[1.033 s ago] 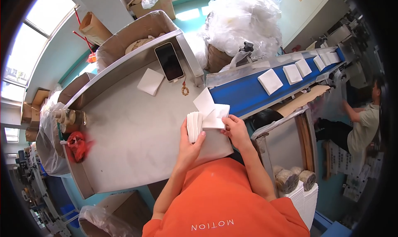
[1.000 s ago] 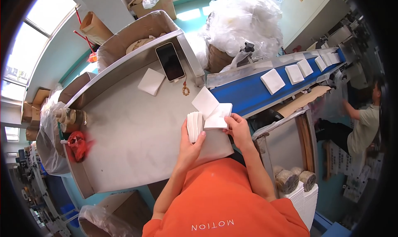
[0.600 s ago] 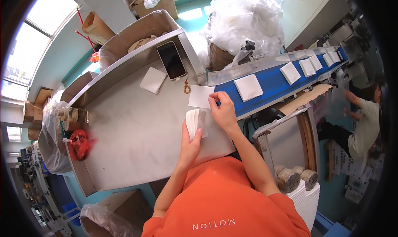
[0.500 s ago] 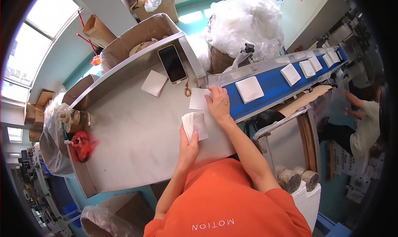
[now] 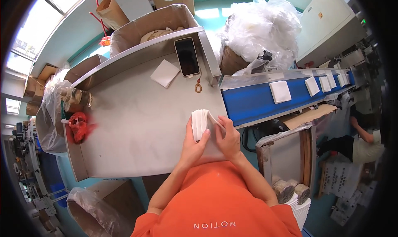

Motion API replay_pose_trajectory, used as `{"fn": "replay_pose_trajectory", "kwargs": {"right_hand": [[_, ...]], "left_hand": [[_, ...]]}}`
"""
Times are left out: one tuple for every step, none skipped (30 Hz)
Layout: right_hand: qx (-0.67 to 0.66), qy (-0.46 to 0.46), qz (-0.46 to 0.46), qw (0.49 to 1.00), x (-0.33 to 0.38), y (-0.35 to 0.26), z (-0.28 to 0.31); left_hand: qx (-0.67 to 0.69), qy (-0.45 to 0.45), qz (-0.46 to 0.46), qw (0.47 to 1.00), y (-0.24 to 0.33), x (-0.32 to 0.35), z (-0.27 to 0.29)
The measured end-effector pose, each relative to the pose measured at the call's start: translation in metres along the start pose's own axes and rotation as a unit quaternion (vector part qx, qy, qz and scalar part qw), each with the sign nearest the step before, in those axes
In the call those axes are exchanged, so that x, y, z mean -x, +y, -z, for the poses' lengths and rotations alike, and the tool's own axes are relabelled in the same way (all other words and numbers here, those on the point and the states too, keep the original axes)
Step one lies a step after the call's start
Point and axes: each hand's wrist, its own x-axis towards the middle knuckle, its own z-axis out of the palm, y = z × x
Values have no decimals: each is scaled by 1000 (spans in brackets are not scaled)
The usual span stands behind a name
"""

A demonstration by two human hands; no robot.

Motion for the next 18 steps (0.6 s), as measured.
{"fn": "replay_pose_trajectory", "kwargs": {"right_hand": [[2,0,-2,1000,4,-3,-1],[-50,-8,-31,998,7,-7,-2],[-103,-15,-59,993,10,-11,0],[-119,-38,-107,986,9,-15,3],[-119,-37,-107,986,7,-15,4],[-154,-40,-158,975,4,-15,6],[-188,-43,-209,959,2,-15,8],[-101,-69,-211,970,-4,-14,9],[-101,-67,-212,970,-11,-16,9],[-114,-110,-249,956,-21,-18,9],[-126,-153,-284,938,-25,-20,8],[-143,-142,-304,931,-25,-19,6],[-143,-141,-303,931,-22,-12,3],[-234,-136,-346,898,-16,-1,1],[-323,-130,-384,855,-12,8,2],[-329,-153,-458,812,-14,1,10],[-329,-157,-457,811,-11,6,16],[-331,-149,-459,811,-8,13,22]], "left_hand": [[11,-13,-6,1000,2,-1,-2],[22,-26,-12,999,3,-2,-4],[22,-28,-11,999,-1,-3,-5],[50,-33,-7,998,-5,-6,-4],[77,-37,-3,996,-8,-7,-4],[76,-38,-4,996,-9,-7,-3],[59,-47,-6,997,-9,-5,-4],[42,-55,-9,998,-9,-4,-5],[41,-57,-9,997,-9,-4,-5],[58,-69,-9,996,-10,-5,-6],[76,-80,-8,994,-9,-5,-7],[76,-81,-10,994,-9,-5,-8],[46,-73,-16,996,-9,-4,-8],[17,-66,-24,997,-9,-4,-9],[17,-67,-26,997,-7,-5,-9],[9,-53,-13,998,-6,-4,-8],[1,-39,1,999,-5,-2,-8],[2,-36,2,999,-5,-1,-7]]}}
